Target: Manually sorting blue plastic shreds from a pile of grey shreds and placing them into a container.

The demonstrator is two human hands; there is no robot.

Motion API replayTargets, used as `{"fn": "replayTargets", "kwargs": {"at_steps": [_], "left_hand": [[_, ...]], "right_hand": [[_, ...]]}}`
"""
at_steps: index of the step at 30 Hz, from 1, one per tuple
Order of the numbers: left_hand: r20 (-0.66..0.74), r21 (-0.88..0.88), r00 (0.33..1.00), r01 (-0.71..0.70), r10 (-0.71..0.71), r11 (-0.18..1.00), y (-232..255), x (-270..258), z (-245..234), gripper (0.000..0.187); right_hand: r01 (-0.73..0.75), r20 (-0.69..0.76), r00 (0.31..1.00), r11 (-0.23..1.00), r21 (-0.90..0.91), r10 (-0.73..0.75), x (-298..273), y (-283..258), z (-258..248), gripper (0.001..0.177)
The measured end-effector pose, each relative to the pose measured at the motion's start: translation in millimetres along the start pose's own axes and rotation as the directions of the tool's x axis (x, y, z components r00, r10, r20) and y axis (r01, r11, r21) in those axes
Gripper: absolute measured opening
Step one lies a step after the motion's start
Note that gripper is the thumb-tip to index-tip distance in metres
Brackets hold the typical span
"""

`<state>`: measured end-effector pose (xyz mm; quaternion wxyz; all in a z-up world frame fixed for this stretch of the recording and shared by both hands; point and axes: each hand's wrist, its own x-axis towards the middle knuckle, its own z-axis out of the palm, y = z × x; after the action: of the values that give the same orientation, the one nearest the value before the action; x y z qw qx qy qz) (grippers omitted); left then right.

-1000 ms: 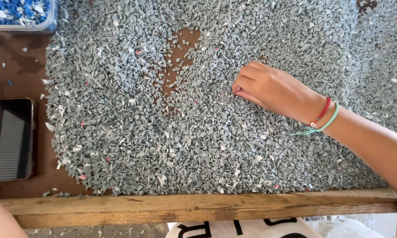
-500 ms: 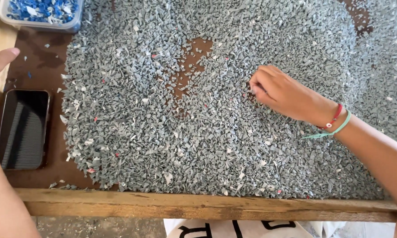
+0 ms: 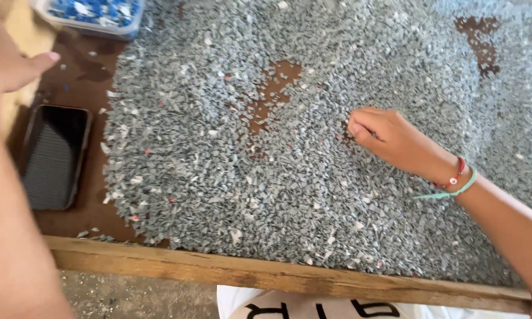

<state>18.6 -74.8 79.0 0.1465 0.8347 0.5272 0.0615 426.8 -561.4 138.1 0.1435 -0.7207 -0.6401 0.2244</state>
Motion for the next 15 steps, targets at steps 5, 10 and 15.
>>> {"fn": "replayTargets", "kwargs": {"at_steps": [5, 10, 15], "left_hand": [[0.032, 0.234, 0.993, 0.105, -0.115, 0.967, 59, -49, -44, 0.097], [0.050, 0.210, 0.983, 0.162, -0.176, 0.964, 67, -55, -48, 0.100], [0.099, 0.276, 0.976, 0.161, -0.195, 0.948, 75, -60, -49, 0.094]], "right_hand": [[0.252, 0.013, 0.968, 0.958, -0.135, -0.252, 62, -25, 18, 0.032], [0.469, -0.063, 0.872, 0.864, -0.182, -0.486, 195, -98, 17, 0.020], [0.672, -0.266, 0.648, 0.700, -0.241, -0.714, 333, -149, 13, 0.005]]}}
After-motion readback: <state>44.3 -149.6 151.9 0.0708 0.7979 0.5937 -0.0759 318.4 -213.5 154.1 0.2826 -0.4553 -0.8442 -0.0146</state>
